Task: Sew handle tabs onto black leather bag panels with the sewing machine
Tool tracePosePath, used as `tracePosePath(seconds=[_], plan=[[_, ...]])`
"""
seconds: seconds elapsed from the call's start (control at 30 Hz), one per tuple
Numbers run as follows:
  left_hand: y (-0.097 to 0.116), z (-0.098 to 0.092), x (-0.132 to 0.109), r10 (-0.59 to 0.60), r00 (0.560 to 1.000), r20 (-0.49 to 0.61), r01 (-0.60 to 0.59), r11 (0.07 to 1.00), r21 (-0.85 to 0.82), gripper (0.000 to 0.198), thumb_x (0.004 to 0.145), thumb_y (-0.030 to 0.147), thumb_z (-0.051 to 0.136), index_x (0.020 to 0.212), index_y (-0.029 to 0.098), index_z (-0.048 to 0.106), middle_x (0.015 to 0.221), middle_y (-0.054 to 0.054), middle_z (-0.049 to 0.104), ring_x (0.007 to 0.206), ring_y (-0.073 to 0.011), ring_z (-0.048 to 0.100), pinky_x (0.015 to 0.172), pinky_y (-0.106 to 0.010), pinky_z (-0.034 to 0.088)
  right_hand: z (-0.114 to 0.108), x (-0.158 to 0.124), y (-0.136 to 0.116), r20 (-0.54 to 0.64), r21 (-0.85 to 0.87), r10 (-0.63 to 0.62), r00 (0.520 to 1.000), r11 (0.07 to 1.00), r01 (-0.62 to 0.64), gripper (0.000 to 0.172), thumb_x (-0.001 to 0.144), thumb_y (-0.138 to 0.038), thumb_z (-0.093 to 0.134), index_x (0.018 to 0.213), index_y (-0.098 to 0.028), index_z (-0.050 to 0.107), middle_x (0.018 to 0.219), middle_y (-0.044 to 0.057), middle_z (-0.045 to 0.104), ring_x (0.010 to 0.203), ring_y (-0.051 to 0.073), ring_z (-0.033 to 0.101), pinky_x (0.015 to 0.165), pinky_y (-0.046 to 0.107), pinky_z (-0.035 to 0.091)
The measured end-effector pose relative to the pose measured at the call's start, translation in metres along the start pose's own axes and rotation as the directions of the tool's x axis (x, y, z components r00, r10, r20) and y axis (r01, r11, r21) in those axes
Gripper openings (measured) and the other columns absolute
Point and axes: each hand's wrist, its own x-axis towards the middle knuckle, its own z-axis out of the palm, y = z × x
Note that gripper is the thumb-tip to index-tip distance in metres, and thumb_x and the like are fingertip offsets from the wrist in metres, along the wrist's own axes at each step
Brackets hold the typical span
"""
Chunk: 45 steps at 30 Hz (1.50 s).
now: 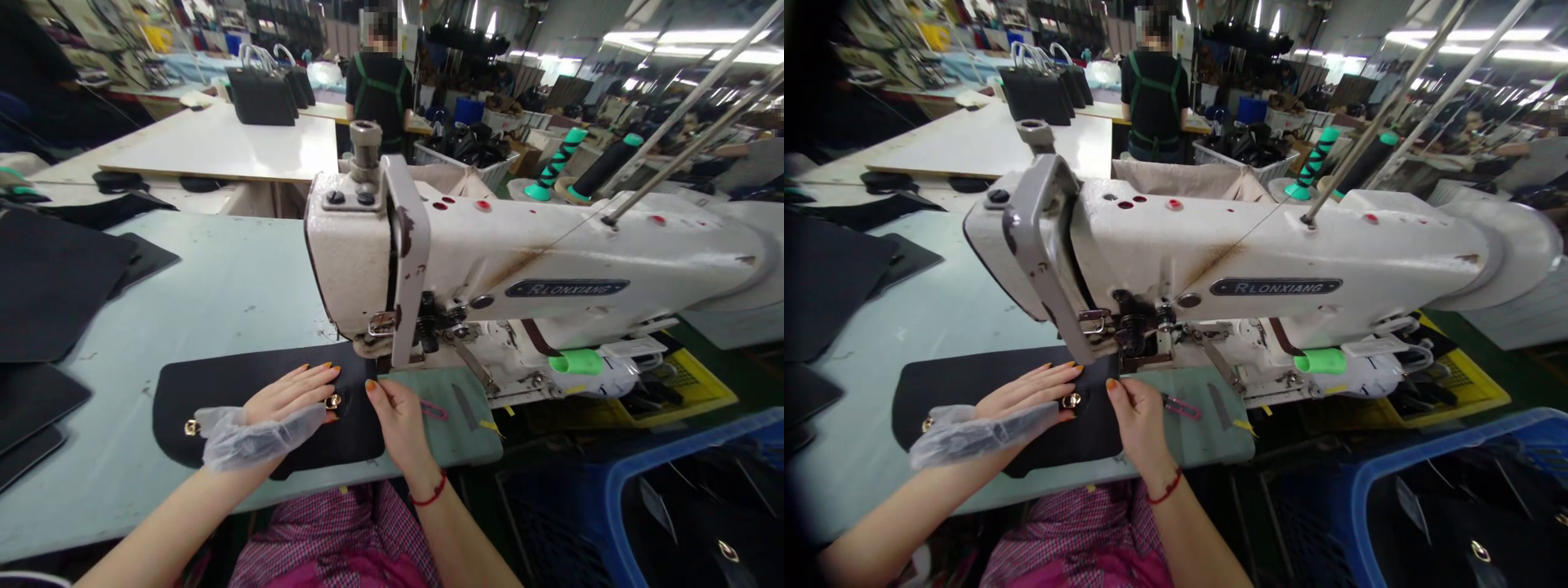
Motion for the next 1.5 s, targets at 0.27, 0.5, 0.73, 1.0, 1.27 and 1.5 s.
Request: tracePosePath(seconds=[0.27, 0.5, 0.73, 1.0, 1.27, 1.5], plan=[[-0.017, 0.004, 0.01, -0.052, 0.997, 0.052, 0.049, 0.998, 0.04, 0.029, 0.088, 0.04, 0.061, 0.111, 0.023, 0.068, 0.122, -0.005, 0.069, 0.11, -0.0198, 0.067, 0.108, -0.037, 0.045, -0.002, 0.017, 0.001, 0.017, 0.003, 0.013, 1.0, 1.0, -0.013, 0.047, 0.092, -0.051, 0.049, 0.06, -0.018, 0.037, 0.062, -0.003, 0.028, 0.058, 0.009, 0.026, 0.051, 0.022, 0.02], [-0.01, -0.017, 0.037, -0.121, 0.983, 0.138, 0.119, 0.993, 0.024, 0.032, 0.09, 0.045, 0.055, 0.106, 0.022, 0.07, 0.121, -0.006, 0.069, 0.114, -0.0215, 0.064, 0.109, -0.039, 0.045, -0.004, 0.023, -0.006, 0.038, -0.016, 0.016, 0.999, 1.0, -0.016, 0.047, 0.093, -0.05, 0.048, 0.06, -0.018, 0.037, 0.061, -0.003, 0.028, 0.058, 0.009, 0.027, 0.051, 0.022, 0.022], [-0.013, -0.019, 0.037, -0.156, 0.978, 0.136, 0.156, 0.988, 0.012, 0.034, 0.091, 0.048, 0.051, 0.104, 0.023, 0.069, 0.115, -0.005, 0.072, 0.11, -0.0223, 0.066, 0.107, -0.04, 0.047, -0.009, -0.012, -0.005, 0.131, 0.083, 0.137, 0.982, 0.985, -0.148, 0.045, 0.093, -0.055, 0.049, 0.068, -0.018, 0.047, 0.059, -0.003, 0.049, 0.05, 0.01, 0.05, 0.044, 0.017, 0.035], [-0.004, -0.027, 0.041, -0.281, 0.945, 0.168, 0.3, 0.948, -0.103, 0.041, 0.09, 0.056, 0.049, 0.105, 0.022, 0.066, 0.118, -0.005, 0.069, 0.109, -0.0219, 0.065, 0.104, -0.034, 0.048, -0.015, -0.027, -0.007, 0.244, 0.214, 0.156, 0.957, 0.954, -0.211, 0.048, 0.092, -0.057, 0.05, 0.076, -0.012, 0.059, 0.081, 0.012, 0.073, 0.063, 0.014, 0.068, 0.048, 0.017, 0.045], [-0.005, -0.032, 0.05, -0.343, 0.919, 0.196, 0.375, 0.912, -0.166, 0.048, 0.089, 0.058, 0.048, 0.107, 0.018, 0.066, 0.117, -0.01, 0.069, 0.11, -0.0276, 0.063, 0.104, -0.044, 0.045, -0.018, -0.02, -0.012, 0.35, 0.392, 0.294, 0.89, 0.817, -0.424, 0.05, 0.08, -0.06, 0.066, 0.076, -0.011, 0.061, 0.086, 0.016, 0.074, 0.058, 0.014, 0.068, 0.044, 0.016, 0.044], [-0.005, -0.036, 0.053, -0.352, 0.899, 0.261, 0.399, 0.904, -0.154, 0.045, 0.09, 0.055, 0.049, 0.109, 0.018, 0.066, 0.116, -0.01, 0.07, 0.112, -0.0281, 0.061, 0.105, -0.043, 0.041, -0.015, -0.02, -0.015, 0.33, 0.428, 0.312, 0.891, 0.792, -0.436, 0.05, 0.077, -0.059, 0.068, 0.075, -0.01, 0.062, 0.084, 0.015, 0.074, 0.056, 0.013, 0.067, 0.042, 0.015, 0.043]])
